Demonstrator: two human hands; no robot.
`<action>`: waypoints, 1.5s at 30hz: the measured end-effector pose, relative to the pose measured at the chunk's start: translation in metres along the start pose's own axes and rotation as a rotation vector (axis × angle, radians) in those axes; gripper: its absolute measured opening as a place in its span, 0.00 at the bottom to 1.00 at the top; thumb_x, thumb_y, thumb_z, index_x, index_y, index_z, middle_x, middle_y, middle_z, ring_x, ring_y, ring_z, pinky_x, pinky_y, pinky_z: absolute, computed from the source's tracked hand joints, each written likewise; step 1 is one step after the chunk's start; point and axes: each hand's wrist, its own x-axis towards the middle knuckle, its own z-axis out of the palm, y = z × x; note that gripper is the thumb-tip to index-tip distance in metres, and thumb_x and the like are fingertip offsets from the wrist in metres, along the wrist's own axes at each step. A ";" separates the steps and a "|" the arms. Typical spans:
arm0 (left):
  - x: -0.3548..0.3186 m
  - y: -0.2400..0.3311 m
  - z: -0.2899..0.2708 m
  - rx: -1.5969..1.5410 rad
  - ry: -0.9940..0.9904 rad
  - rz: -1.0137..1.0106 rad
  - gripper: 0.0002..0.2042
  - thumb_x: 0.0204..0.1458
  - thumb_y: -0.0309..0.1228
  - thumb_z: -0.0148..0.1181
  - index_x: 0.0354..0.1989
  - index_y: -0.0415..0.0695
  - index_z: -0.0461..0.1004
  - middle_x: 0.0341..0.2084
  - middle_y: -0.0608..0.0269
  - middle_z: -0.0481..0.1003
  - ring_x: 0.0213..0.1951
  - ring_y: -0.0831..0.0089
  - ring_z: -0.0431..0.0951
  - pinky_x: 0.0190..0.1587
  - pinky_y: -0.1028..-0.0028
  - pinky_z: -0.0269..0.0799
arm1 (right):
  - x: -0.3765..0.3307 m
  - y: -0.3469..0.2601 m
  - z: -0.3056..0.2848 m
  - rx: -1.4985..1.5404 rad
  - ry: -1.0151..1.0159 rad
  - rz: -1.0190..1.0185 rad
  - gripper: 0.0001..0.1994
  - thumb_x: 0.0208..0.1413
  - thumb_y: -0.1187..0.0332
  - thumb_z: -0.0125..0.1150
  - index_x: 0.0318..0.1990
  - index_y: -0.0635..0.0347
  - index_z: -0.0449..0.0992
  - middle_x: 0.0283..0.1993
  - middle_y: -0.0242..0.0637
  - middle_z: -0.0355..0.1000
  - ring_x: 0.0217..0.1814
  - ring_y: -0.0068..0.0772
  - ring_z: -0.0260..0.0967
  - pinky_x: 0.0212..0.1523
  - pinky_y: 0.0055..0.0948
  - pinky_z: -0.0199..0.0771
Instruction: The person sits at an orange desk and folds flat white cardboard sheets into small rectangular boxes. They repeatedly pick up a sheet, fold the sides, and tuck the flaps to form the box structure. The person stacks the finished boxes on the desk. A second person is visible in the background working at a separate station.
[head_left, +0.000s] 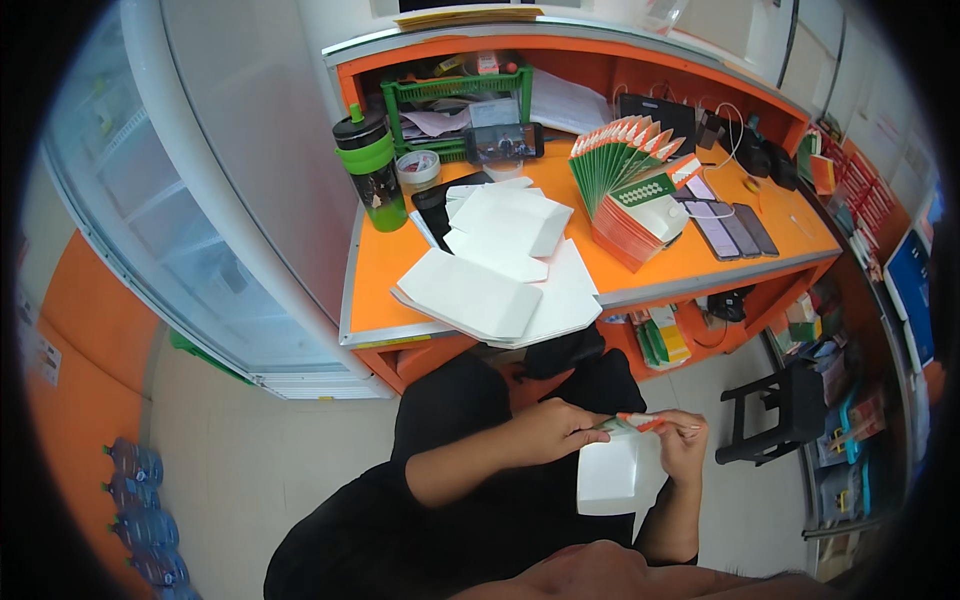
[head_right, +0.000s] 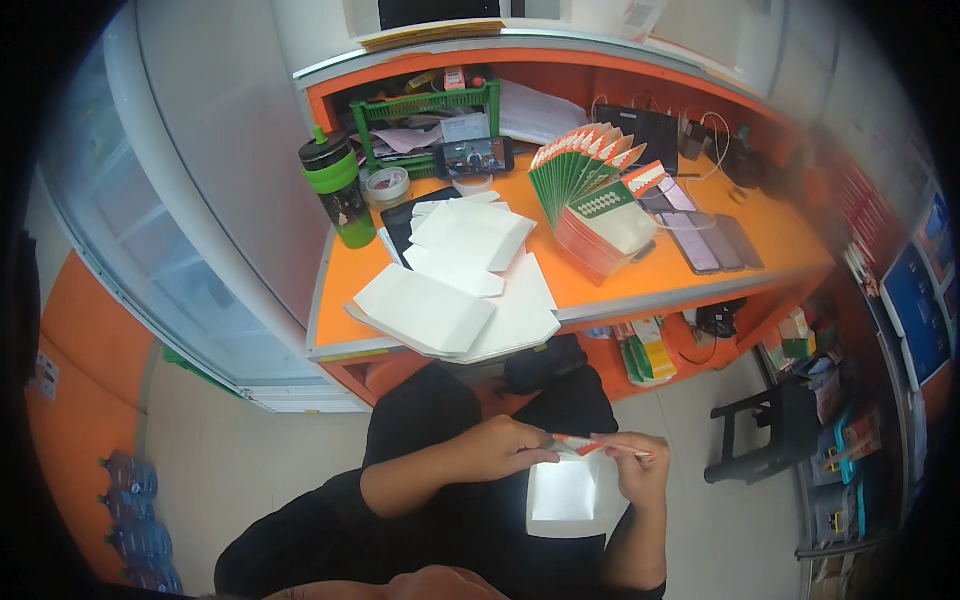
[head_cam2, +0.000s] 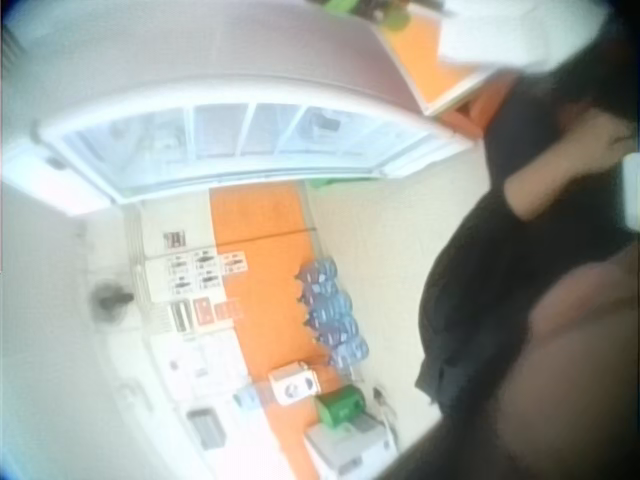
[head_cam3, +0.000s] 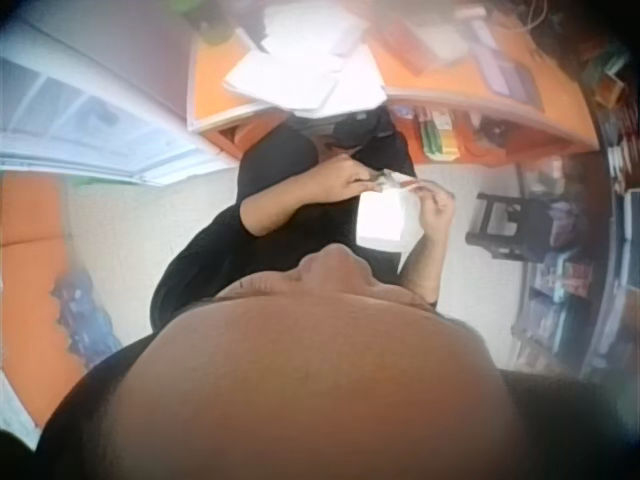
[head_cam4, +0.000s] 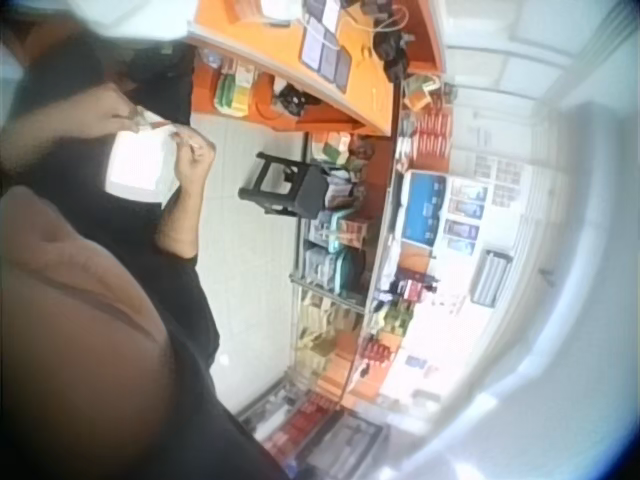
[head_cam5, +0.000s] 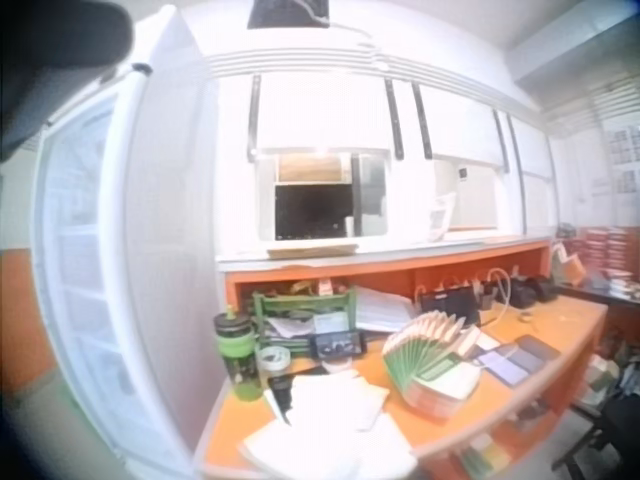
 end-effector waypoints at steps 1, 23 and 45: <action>-0.003 -0.006 0.006 0.020 0.062 0.027 0.17 0.63 0.40 0.55 0.41 0.35 0.80 0.31 0.45 0.79 0.33 0.50 0.80 0.37 0.61 0.73 | -0.001 0.002 -0.002 0.031 -0.056 0.044 0.06 0.59 0.74 0.61 0.37 0.67 0.83 0.32 0.36 0.81 0.30 0.20 0.71 0.33 0.21 0.70; 0.013 -0.016 0.027 0.270 0.135 -0.017 0.14 0.60 0.37 0.55 0.48 0.42 0.78 0.35 0.49 0.81 0.34 0.48 0.82 0.39 0.56 0.78 | -0.012 0.016 0.000 0.054 -0.144 0.340 0.23 0.55 0.72 0.70 0.57 0.67 0.71 0.48 0.41 0.78 0.48 0.24 0.75 0.49 0.24 0.74; 0.234 -0.047 -0.238 0.175 0.348 0.114 0.76 0.27 0.48 0.85 0.73 0.37 0.23 0.71 0.31 0.42 0.72 0.41 0.47 0.74 0.57 0.44 | 0.368 0.037 -0.099 -1.022 -0.102 -0.230 0.28 0.59 0.56 0.60 0.64 0.56 0.66 0.65 0.42 0.67 0.65 0.47 0.66 0.65 0.47 0.65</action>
